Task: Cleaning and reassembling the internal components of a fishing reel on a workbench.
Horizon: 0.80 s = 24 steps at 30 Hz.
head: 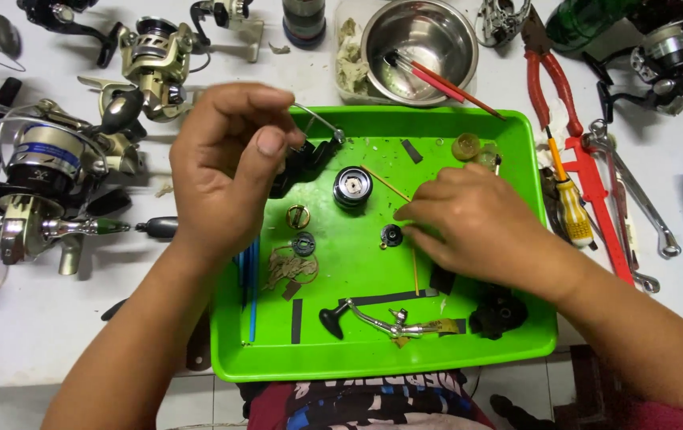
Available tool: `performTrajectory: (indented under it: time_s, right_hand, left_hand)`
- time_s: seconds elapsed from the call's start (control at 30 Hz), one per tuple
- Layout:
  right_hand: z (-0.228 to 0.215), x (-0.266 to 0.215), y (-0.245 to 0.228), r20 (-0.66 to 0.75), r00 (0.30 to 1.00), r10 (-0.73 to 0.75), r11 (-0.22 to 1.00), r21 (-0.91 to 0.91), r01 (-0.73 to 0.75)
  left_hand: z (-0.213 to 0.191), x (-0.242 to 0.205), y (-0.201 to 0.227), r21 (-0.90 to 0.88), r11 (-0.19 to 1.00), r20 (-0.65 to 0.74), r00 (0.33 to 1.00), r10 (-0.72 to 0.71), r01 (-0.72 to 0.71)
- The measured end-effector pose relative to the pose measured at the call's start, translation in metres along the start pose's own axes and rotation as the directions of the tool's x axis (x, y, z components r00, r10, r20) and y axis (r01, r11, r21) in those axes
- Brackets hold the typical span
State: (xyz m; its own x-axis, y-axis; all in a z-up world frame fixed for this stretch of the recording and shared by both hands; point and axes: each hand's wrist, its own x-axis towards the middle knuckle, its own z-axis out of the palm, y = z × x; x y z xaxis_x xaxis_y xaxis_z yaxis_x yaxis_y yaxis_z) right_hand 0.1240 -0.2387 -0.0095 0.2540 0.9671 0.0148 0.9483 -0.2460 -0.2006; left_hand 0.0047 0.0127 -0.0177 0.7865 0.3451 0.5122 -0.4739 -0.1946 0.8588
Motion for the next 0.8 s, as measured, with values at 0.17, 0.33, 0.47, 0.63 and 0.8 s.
performTrajectory:
  time_s: [0.17, 0.33, 0.47, 0.63, 0.8]
  right_hand:
    - [0.016, -0.001, 0.000, 0.001, 0.999, -0.053, 0.997, -0.059, 0.053]
    - [0.026, 0.001, 0.000, -0.023, 0.996, -0.089, 0.994, -0.069, 0.087]
    - [0.031, 0.002, 0.001, -0.033, 0.995, -0.092, 0.991, -0.098, 0.089]
    - [0.033, 0.002, 0.001, -0.046, 0.995, -0.085, 0.988, -0.130, 0.079]
    - [0.036, 0.002, -0.001, -0.038, 0.997, -0.065, 0.993, -0.096, 0.062]
  left_hand:
    - [0.014, 0.022, 0.021, -0.006, 0.999, 0.062, 0.997, 0.045, -0.044]
    - [0.025, 0.029, 0.024, -0.038, 0.999, 0.100, 0.995, 0.026, -0.023]
    - [0.029, 0.029, 0.021, -0.032, 0.999, 0.125, 0.992, 0.006, -0.002]
    - [0.032, 0.025, 0.019, 0.013, 1.000, 0.164, 0.986, -0.023, 0.022]
    - [0.032, 0.019, 0.007, 0.191, 0.981, 0.239, 0.971, -0.009, -0.038]
